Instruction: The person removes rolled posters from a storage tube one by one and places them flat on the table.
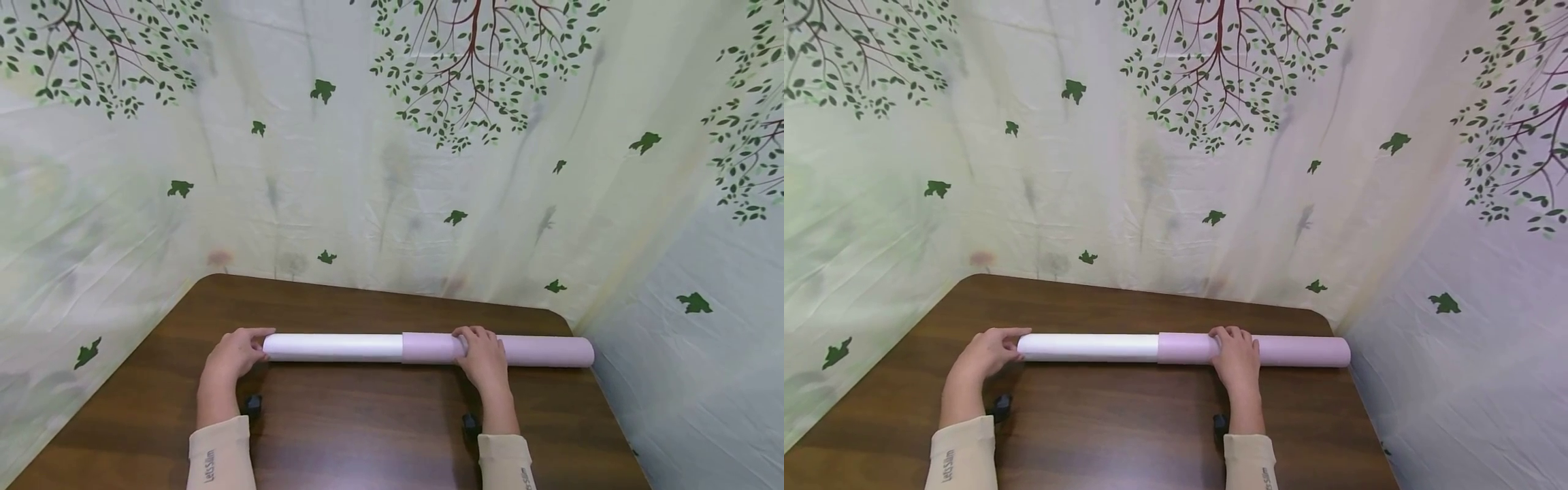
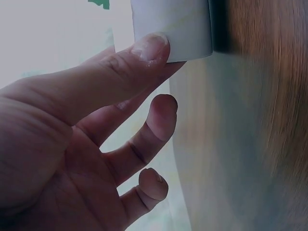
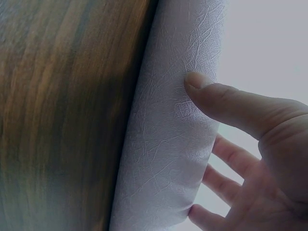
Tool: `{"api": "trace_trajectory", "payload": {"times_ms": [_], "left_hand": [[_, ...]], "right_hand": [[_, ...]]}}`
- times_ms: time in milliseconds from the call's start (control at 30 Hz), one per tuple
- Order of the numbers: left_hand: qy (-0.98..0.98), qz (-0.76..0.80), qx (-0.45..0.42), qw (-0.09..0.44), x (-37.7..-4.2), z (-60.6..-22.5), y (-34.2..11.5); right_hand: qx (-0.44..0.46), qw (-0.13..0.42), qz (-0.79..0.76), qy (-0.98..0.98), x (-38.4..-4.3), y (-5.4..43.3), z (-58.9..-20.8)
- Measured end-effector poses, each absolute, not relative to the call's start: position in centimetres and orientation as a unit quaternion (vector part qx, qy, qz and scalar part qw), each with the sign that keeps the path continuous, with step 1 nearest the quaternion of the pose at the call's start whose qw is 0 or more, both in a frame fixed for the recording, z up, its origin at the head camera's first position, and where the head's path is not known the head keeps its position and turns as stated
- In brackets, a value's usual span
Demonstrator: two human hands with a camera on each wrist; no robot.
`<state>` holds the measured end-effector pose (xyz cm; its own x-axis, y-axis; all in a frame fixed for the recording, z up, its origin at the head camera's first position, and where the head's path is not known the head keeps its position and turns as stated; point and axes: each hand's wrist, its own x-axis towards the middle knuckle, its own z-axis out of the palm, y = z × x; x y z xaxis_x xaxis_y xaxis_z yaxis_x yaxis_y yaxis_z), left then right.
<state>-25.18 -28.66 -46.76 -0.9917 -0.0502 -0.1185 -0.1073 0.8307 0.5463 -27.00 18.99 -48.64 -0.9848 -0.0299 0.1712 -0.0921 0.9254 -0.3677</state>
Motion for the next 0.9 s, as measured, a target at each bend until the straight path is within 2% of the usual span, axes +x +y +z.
{"api": "trace_trajectory", "payload": {"times_ms": [900], "left_hand": [[0.952, 0.291, -0.069, 0.063, -24.0, -46.9, -31.4]], "right_hand": [[0.035, 0.084, 0.204, -0.975, -26.4, 18.9, -48.3]]}}
